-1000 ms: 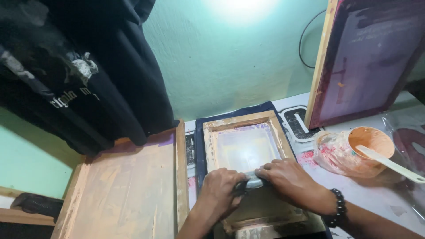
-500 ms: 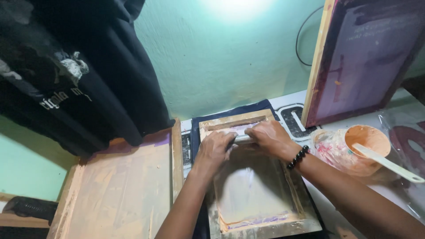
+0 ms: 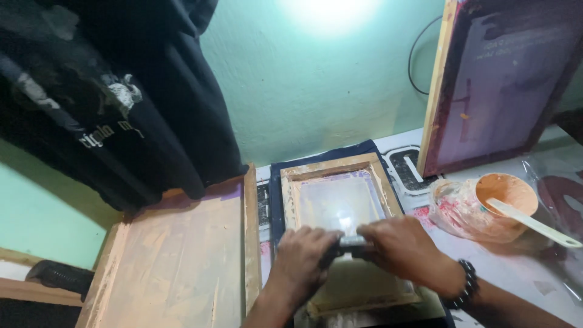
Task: Spreading ink or emulsion across a screen printing frame using a squeegee
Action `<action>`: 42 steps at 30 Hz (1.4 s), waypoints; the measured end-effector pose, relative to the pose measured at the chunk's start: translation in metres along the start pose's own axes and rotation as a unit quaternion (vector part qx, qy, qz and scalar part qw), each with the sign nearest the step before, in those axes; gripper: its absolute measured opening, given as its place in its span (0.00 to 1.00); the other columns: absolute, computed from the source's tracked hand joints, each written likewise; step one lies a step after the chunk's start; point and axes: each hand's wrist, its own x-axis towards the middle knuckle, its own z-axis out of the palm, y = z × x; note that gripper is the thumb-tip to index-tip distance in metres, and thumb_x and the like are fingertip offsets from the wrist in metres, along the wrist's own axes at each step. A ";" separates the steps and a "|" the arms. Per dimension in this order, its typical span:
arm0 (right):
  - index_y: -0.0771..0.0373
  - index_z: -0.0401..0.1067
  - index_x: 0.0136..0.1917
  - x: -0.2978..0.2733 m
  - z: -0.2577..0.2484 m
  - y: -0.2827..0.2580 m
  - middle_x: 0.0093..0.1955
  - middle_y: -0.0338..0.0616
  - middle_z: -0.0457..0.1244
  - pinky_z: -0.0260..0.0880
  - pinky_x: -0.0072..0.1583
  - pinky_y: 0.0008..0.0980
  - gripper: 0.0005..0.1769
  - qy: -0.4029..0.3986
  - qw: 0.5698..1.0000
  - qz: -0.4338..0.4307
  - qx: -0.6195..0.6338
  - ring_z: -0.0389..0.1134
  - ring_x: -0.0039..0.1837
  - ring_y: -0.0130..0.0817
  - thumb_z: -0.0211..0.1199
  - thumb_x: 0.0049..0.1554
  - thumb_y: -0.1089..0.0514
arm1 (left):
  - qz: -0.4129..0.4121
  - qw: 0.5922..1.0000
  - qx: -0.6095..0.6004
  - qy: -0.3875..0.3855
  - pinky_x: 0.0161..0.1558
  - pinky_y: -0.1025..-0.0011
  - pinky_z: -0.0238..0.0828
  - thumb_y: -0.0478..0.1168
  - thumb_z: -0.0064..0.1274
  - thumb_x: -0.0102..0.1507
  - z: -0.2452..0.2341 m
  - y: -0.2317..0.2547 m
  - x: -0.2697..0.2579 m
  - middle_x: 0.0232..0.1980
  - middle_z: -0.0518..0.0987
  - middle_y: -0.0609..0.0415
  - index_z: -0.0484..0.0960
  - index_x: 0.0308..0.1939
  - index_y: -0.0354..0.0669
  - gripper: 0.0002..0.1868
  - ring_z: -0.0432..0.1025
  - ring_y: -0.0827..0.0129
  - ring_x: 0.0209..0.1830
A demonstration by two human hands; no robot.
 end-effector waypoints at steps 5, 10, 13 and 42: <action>0.41 0.73 0.44 0.101 -0.011 0.025 0.33 0.33 0.69 0.75 0.45 0.48 0.18 0.107 0.992 0.031 -0.057 0.75 0.42 0.42 0.69 0.45 0.33 | -0.069 0.997 0.002 -0.020 0.42 0.57 0.69 0.48 0.58 0.59 0.040 -0.088 0.068 0.42 0.79 0.60 0.79 0.49 0.60 0.14 0.74 0.60 0.49; 0.40 0.76 0.50 0.152 0.004 0.033 0.37 0.33 0.72 0.77 0.49 0.48 0.21 0.099 0.994 0.042 -0.033 0.75 0.45 0.42 0.70 0.44 0.36 | -0.107 0.994 -0.023 -0.025 0.44 0.54 0.74 0.47 0.57 0.61 0.056 -0.130 0.083 0.41 0.81 0.57 0.81 0.49 0.57 0.12 0.77 0.55 0.48; 0.50 0.76 0.35 0.139 -0.006 0.019 0.30 0.40 0.69 0.77 0.45 0.50 0.19 0.121 0.991 0.022 -0.055 0.74 0.40 0.47 0.72 0.39 0.36 | -0.067 0.997 -0.017 -0.017 0.43 0.55 0.74 0.47 0.58 0.61 0.054 -0.129 0.069 0.38 0.80 0.55 0.81 0.49 0.54 0.14 0.78 0.54 0.45; 0.51 0.73 0.47 0.018 0.012 0.021 0.39 0.39 0.70 0.74 0.46 0.50 0.15 0.039 0.996 -0.085 0.004 0.72 0.47 0.48 0.64 0.44 0.58 | -0.086 0.977 -0.104 -0.168 0.37 0.56 0.78 0.41 0.65 0.49 -0.007 -0.025 0.031 0.31 0.84 0.56 0.82 0.36 0.53 0.12 0.81 0.52 0.38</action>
